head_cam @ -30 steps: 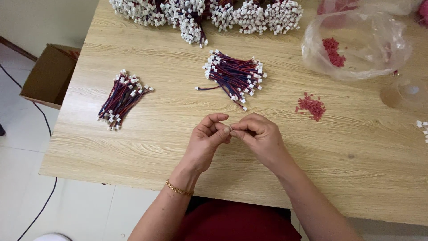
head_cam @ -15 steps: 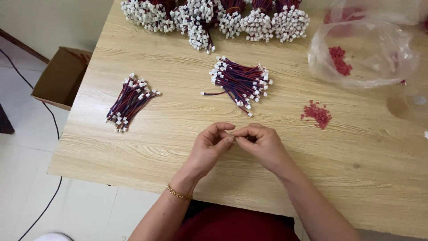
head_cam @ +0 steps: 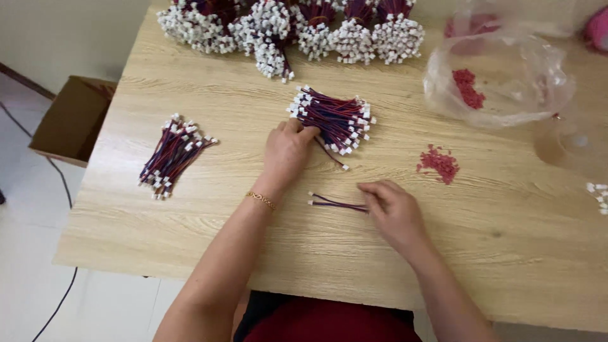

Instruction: Sorting and bundling small wire harnesses on a wooden workbench

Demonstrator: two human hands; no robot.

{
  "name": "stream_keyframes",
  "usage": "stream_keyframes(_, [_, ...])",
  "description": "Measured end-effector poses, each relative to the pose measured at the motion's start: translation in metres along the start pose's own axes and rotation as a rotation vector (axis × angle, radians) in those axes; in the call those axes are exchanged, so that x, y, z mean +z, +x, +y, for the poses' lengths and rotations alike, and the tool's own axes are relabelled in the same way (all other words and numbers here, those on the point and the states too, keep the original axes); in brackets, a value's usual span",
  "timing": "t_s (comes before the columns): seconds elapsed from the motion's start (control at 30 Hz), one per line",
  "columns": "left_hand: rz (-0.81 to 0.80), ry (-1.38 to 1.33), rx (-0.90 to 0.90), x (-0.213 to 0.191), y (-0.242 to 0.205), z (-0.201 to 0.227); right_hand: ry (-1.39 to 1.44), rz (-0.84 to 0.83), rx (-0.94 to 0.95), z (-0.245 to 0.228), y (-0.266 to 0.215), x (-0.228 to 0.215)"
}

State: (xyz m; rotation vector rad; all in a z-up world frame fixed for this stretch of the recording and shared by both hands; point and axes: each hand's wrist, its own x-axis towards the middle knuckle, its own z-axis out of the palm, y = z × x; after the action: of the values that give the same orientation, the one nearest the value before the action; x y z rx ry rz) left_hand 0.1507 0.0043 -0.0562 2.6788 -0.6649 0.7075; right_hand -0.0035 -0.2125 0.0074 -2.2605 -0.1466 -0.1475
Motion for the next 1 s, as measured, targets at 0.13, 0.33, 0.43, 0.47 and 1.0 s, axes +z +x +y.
stream_keyframes(0.13, [0.058, -0.088, 0.025, 0.005, -0.003, -0.002, -0.007, 0.064, 0.098, 0.032, -0.016, -0.026])
stream_keyframes(0.33, [0.106, -0.313, 0.152, -0.009, -0.009, 0.031, -0.022, 0.184, 0.198, 0.054, -0.027, -0.037])
stream_keyframes(0.43, [0.137, -0.26, 0.264, -0.004, -0.009, 0.046, -0.015, 0.197, 0.201, 0.044, -0.024, -0.034])
stream_keyframes(0.47, [0.104, -0.235, 0.257, 0.0, -0.01, 0.048, -0.022, 0.173, 0.19, 0.044, -0.023, -0.033])
stream_keyframes(1.0, [0.101, -0.187, 0.26, -0.081, -0.01, 0.073, -0.346, 0.241, 0.188, 0.081, -0.001, -0.049])
